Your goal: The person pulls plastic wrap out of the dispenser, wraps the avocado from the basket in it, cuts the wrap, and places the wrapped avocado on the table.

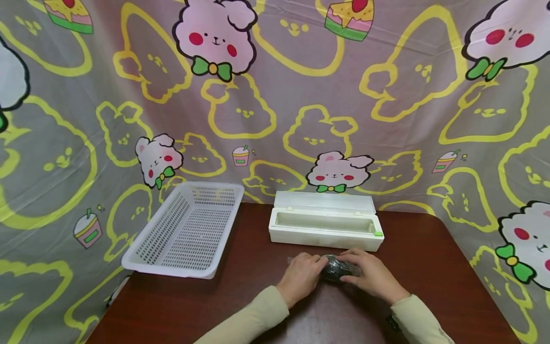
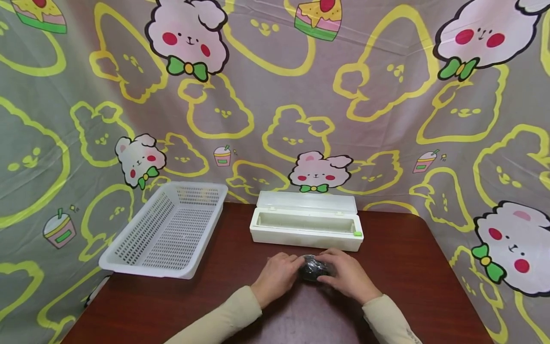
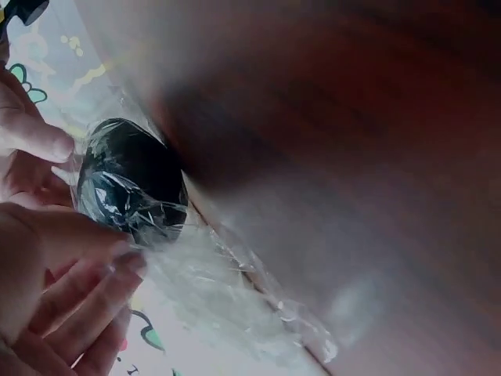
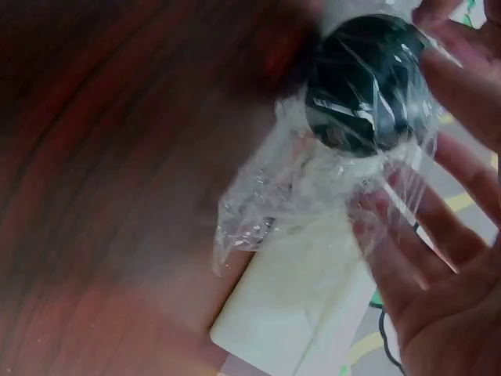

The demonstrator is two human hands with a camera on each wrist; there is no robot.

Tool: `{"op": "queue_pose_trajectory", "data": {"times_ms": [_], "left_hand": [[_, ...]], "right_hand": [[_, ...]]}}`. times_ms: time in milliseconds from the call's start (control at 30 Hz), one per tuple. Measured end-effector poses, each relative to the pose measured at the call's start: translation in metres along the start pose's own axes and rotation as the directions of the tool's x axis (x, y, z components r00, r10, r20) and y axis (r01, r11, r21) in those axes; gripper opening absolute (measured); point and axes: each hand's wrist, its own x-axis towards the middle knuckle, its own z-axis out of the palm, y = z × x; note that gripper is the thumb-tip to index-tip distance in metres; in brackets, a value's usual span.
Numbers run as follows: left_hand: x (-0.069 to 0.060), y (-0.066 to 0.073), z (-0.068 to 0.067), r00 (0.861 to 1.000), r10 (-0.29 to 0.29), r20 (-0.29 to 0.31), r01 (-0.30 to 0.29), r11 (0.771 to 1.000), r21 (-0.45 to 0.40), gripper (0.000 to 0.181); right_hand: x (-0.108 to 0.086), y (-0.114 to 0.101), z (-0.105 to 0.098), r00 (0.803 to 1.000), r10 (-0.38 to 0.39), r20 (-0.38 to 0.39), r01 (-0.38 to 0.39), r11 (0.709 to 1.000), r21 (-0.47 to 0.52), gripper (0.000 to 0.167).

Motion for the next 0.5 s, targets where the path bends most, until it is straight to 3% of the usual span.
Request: {"op": "queue_pose_trajectory", "data": {"times_ms": [100,233,367,500], "left_hand": [[0.001,-0.003,0.001,0.999,-0.024,0.033,0.027,0.997,-0.076,0.044],[0.008,-0.005,0.003,0.99,-0.04,0.134,0.065,0.98,-0.187,0.077],[0.014,-0.005,0.008,0.977,-0.037,0.209,0.088,0.966,-0.245,0.066],[0.016,-0.006,0.013,0.975,-0.056,0.213,0.116,0.952,-0.282,0.051]], "right_hand": [[0.001,-0.001,0.002,0.999,-0.007,-0.043,0.006,0.999,-0.036,0.039],[0.004,-0.001,0.002,0.997,0.012,-0.074,-0.014,1.0,-0.027,0.033],[0.007,0.0,0.002,0.997,0.045,-0.057,-0.043,0.999,0.031,0.029],[0.008,0.002,0.0,0.998,0.054,-0.024,-0.052,0.996,0.073,0.024]]}}
